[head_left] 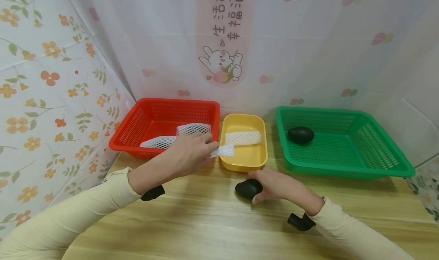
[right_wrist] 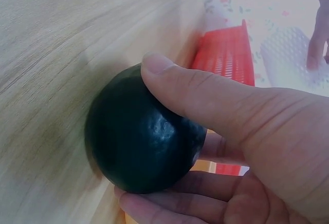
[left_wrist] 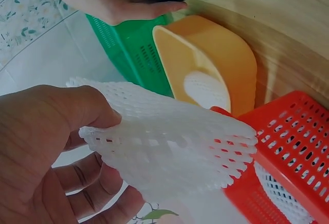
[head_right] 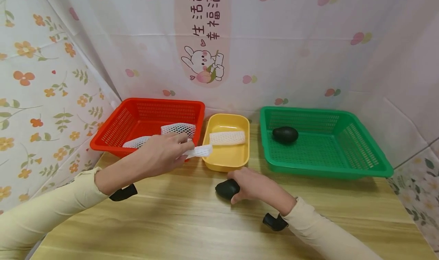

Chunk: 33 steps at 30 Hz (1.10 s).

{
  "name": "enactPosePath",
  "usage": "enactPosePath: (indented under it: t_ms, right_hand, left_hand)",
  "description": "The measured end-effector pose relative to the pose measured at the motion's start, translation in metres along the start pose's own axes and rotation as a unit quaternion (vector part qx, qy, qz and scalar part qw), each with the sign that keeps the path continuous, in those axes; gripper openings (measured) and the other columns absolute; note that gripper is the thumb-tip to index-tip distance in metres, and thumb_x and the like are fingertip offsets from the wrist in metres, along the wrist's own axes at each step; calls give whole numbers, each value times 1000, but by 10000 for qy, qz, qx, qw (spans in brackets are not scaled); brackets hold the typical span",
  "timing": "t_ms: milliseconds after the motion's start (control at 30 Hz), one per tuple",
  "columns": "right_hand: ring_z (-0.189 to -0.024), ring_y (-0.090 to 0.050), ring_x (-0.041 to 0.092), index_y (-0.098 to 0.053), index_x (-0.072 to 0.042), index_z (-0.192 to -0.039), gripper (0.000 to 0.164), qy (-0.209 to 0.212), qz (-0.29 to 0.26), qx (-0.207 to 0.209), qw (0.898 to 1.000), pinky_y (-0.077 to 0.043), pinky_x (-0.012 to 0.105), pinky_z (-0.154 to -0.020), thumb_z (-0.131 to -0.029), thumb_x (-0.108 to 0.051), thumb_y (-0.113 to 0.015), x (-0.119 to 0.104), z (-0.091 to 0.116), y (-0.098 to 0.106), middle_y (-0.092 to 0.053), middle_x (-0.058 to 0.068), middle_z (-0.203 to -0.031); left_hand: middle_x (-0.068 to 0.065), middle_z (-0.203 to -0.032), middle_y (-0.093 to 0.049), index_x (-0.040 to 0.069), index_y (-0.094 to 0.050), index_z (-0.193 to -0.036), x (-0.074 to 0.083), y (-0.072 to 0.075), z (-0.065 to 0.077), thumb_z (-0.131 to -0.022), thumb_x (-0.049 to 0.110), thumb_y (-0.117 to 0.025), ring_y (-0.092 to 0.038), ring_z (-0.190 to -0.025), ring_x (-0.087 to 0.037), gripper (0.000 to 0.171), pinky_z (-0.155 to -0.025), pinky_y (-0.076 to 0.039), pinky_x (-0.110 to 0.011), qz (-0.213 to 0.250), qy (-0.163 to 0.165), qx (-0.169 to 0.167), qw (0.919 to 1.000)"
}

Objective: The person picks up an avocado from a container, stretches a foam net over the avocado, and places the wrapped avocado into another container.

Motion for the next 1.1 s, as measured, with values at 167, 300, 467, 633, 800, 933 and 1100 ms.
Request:
enactPosePath:
  t_ms: [167, 300, 467, 633, 800, 933, 1100]
  right_hand:
    - [-88, -61, 17, -68, -1, -116, 54, 55, 3, 13, 10000, -53, 38, -77, -75, -26, -93, 1, 0, -1, -68, 4, -104]
    - [-92, -62, 19, -67, -1, -118, 55, -17, 6, -31, 10000, -53, 40, -80, -76, -26, -92, 2, -1, -3, -67, 6, -107]
    - [-96, -62, 21, -65, 0, -121, 59, 65, 52, -36, 10000, -53, 41, -82, -77, -29, -91, 1, 0, -3, -67, 7, -110]
    - [-105, -62, 28, -58, 3, -133, 73, 73, -74, -159, 9998, -51, 46, -89, -81, -39, -87, 2, 7, 0, -66, 10, -121]
    - [-122, -56, 34, -49, 1, -145, 78, 285, -428, -93, 9986, -48, 50, -98, -87, -39, -81, -3, 16, 13, -57, 15, -139]
    - [-118, -60, 33, -55, 1, -140, 67, 447, -462, 340, 9974, -51, 49, -95, -91, -40, -77, -7, 22, 32, -61, 14, -135]
    - [-108, -67, 25, -64, -2, -129, 46, 765, -899, 1449, 9824, -56, 43, -89, -94, -30, -75, -13, 27, 57, -68, 9, -122]
  left_hand:
    - [-4, -95, -63, 14, -69, -111, 2, -5, 2, -86, 20, -81, -56, -78, -18, 28, -52, -47, -23, 27, -118, 48, 9999]
    - [-5, -95, -63, 14, -70, -110, 2, -7, 3, -86, 20, -81, -57, -77, -18, 27, -52, -48, -24, 28, -187, 148, 9997]
    - [-4, -93, -62, 15, -69, -107, 3, -8, 3, -85, 20, -82, -55, -76, -16, 27, -52, -47, -22, 78, -204, 153, 9996]
    - [-3, -94, -61, 16, -69, -107, 5, -9, 0, -85, 21, -82, -55, -80, -16, 27, -53, -47, -23, 92, -182, 130, 9997]
    - [-3, -98, -62, 15, -69, -110, 3, -11, -3, -85, 23, -82, -56, -82, -17, 29, -54, -49, -24, 161, -35, 15, 9999]
    - [-4, -102, -64, 15, -69, -114, -1, -11, -5, -85, 24, -83, -58, -85, -18, 34, -58, -51, -26, 240, 103, -54, 9996]
    - [-4, -102, -64, 16, -70, -117, -4, -9, -9, -85, 25, -84, -58, -84, -17, 36, -58, -52, -26, 283, 197, -43, 9994]
Point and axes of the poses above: each hand's wrist, its own z-axis away from the middle knuckle, its own y-axis out of the back of the hand, x = y × z, the point moved 8 cm from there along -z, towards the middle knuckle
